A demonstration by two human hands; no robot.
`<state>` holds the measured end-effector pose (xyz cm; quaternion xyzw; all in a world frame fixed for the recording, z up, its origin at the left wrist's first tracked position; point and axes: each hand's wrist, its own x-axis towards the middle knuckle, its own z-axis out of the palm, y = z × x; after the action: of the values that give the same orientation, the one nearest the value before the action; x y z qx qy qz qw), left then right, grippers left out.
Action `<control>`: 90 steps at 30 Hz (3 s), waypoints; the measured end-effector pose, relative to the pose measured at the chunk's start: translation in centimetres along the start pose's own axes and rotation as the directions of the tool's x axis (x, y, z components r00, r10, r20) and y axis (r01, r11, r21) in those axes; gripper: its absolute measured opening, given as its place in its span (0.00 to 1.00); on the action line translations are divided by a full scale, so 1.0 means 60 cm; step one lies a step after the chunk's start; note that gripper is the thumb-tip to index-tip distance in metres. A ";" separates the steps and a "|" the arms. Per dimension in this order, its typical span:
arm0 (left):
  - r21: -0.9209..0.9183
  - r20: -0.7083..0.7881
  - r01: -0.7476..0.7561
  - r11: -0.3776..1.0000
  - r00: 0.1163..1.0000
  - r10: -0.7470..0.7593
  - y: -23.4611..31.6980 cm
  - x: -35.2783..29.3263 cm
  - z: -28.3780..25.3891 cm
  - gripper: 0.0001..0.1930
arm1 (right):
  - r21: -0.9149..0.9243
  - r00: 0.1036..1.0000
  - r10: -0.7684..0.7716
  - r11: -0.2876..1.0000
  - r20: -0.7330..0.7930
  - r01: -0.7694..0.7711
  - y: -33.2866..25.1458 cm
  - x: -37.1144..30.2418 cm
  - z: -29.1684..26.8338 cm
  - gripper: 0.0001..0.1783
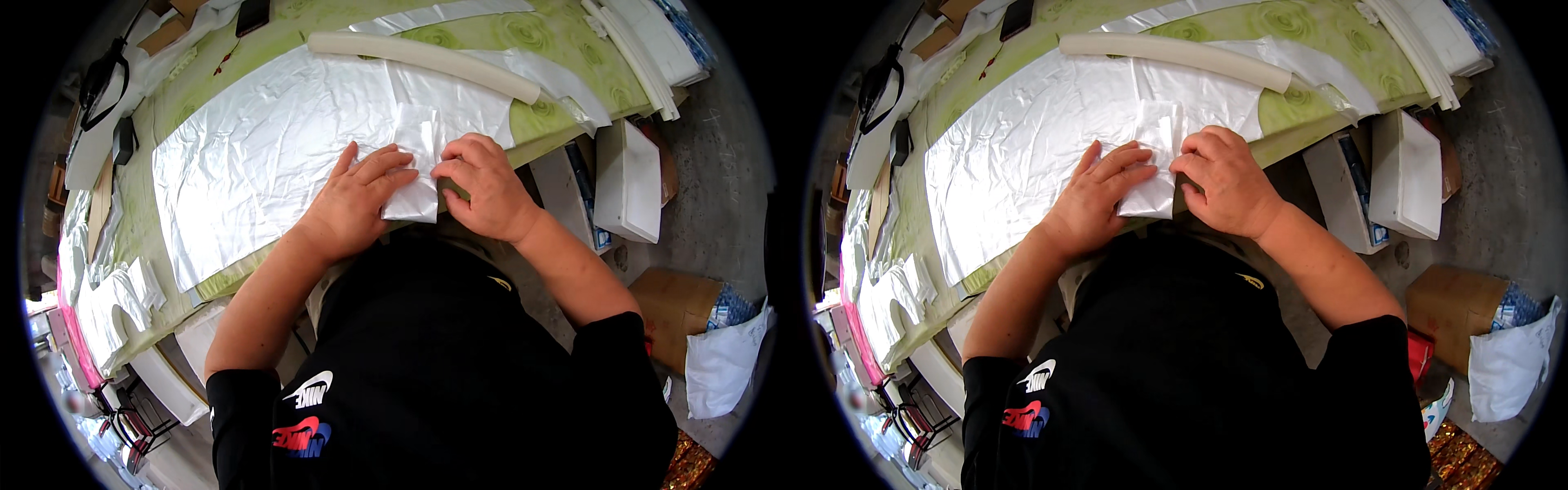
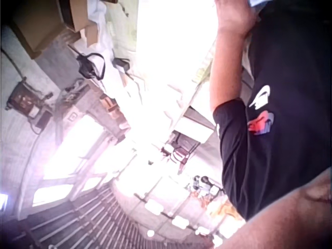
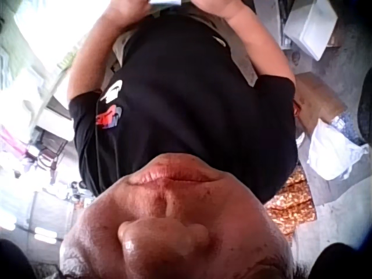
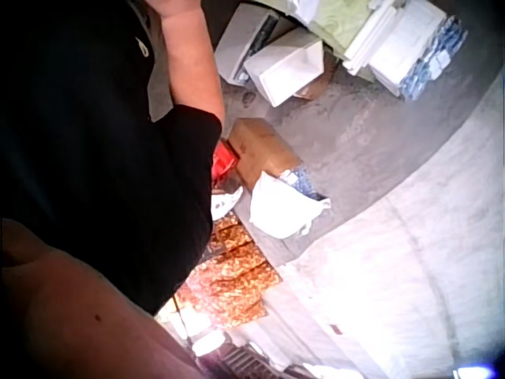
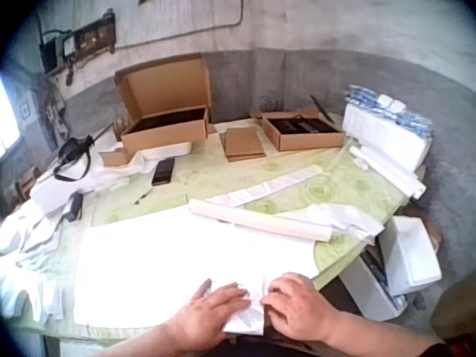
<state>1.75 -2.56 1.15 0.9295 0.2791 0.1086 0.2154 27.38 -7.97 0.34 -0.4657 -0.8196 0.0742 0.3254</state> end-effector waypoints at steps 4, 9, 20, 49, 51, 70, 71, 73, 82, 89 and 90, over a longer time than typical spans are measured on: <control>0.004 -0.107 0.001 1.000 0.994 -0.001 0.003 0.003 0.008 0.33 | 0.000 0.997 -0.006 1.000 -0.072 0.006 -0.005 0.006 0.007 0.22; -0.105 -0.344 0.070 0.992 0.933 -0.102 -0.011 0.017 0.015 0.20 | -0.051 1.000 0.006 0.999 -0.006 -0.006 0.010 0.010 0.013 0.20; -0.194 -0.381 0.305 0.932 0.853 -0.358 -0.020 0.064 0.024 0.15 | -0.172 0.974 0.199 0.961 -0.107 -0.215 0.026 0.041 0.039 0.10; -0.925 0.313 0.375 0.060 0.841 -0.441 0.049 -0.120 0.084 0.23 | -0.266 0.857 0.409 0.904 0.313 -0.335 -0.030 0.100 0.014 0.28; -0.939 0.340 0.320 -0.127 0.810 -0.477 0.042 -0.129 0.086 0.26 | -0.138 0.896 0.258 0.965 0.362 -0.222 -0.076 0.078 0.028 0.25; -0.973 -0.125 -0.230 0.007 0.505 -0.854 0.080 -0.235 0.066 0.24 | 0.762 0.898 0.332 0.489 0.287 -0.425 -0.186 0.085 0.147 0.13; -0.966 -0.133 -0.259 -0.022 0.566 -0.814 0.087 -0.240 0.054 0.21 | 0.766 0.894 0.322 0.471 0.313 -0.438 -0.196 0.091 0.148 0.14; -0.958 -0.143 -0.286 -0.031 0.569 -0.810 0.078 -0.247 0.062 0.15 | 0.766 0.890 0.274 0.456 0.364 -0.454 -0.215 0.108 0.144 0.15; -0.837 -0.536 0.157 0.524 -0.044 -0.843 -0.111 -0.499 -0.167 0.20 | 0.770 0.855 0.180 0.375 0.486 -0.516 -0.204 0.111 0.168 0.15; -0.585 -0.534 0.778 0.232 -0.154 -0.831 -0.282 -0.653 -0.238 0.21 | 0.752 0.853 0.132 0.419 0.505 -0.509 -0.207 0.108 0.171 0.09; -0.502 -0.560 0.840 0.207 -0.133 -0.818 -0.293 -0.645 -0.235 0.21 | 0.749 0.855 0.136 0.428 0.500 -0.506 -0.206 0.107 0.169 0.09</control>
<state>-42.84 -6.44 2.32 0.3944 0.8591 0.3155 0.0827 10.17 -7.79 0.70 -0.3676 -0.6084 0.6192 0.3337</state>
